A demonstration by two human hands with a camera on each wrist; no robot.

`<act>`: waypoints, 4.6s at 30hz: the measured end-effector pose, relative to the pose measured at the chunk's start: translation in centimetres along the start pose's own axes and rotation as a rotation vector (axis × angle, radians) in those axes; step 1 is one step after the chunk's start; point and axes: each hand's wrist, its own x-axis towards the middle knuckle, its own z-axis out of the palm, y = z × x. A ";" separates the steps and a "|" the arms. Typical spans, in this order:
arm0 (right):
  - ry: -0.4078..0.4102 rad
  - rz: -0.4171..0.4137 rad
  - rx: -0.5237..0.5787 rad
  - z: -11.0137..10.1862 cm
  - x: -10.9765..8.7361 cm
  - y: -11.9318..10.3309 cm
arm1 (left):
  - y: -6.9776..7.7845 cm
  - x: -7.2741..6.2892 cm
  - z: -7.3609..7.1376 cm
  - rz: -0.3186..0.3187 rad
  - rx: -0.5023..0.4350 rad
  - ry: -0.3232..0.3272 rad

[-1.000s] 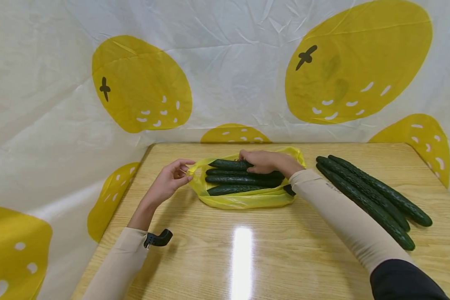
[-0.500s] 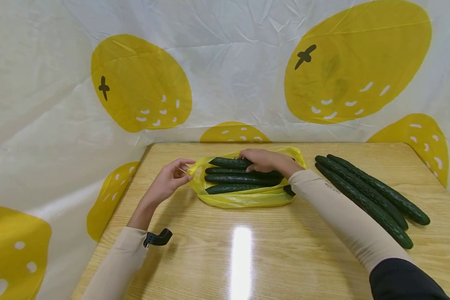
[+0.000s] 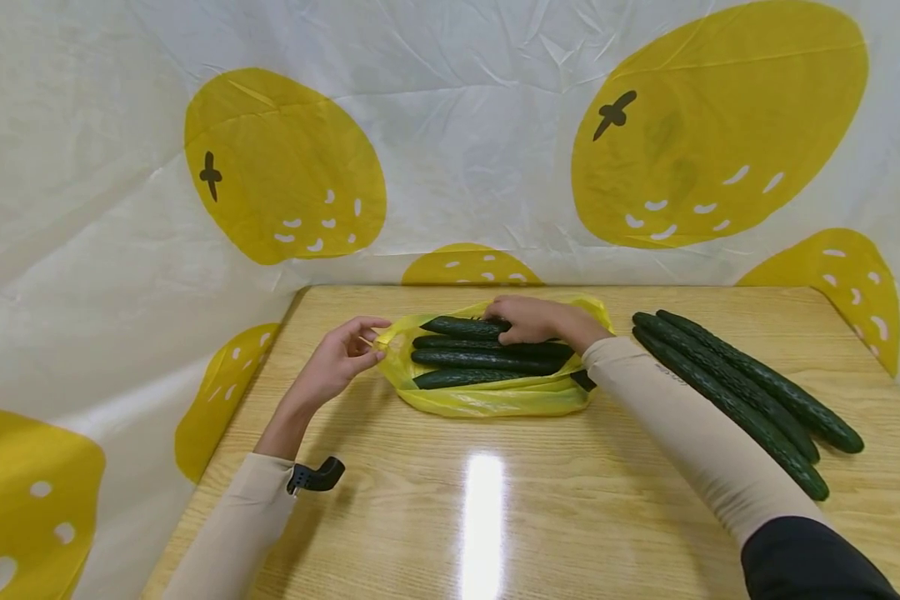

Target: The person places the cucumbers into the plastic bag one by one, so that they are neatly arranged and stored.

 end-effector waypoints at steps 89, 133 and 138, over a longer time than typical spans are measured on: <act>0.310 0.107 0.088 -2.7 -18.0 -1.4 | 0.2 0.2 0.4 0.003 -0.054 -0.011; 0.313 0.324 0.115 1.4 -28.6 3.4 | 0.5 0.2 0.1 -0.035 -0.042 -0.044; 0.287 0.333 0.154 1.9 -29.1 3.6 | 0.3 0.2 0.1 -0.032 -0.036 -0.043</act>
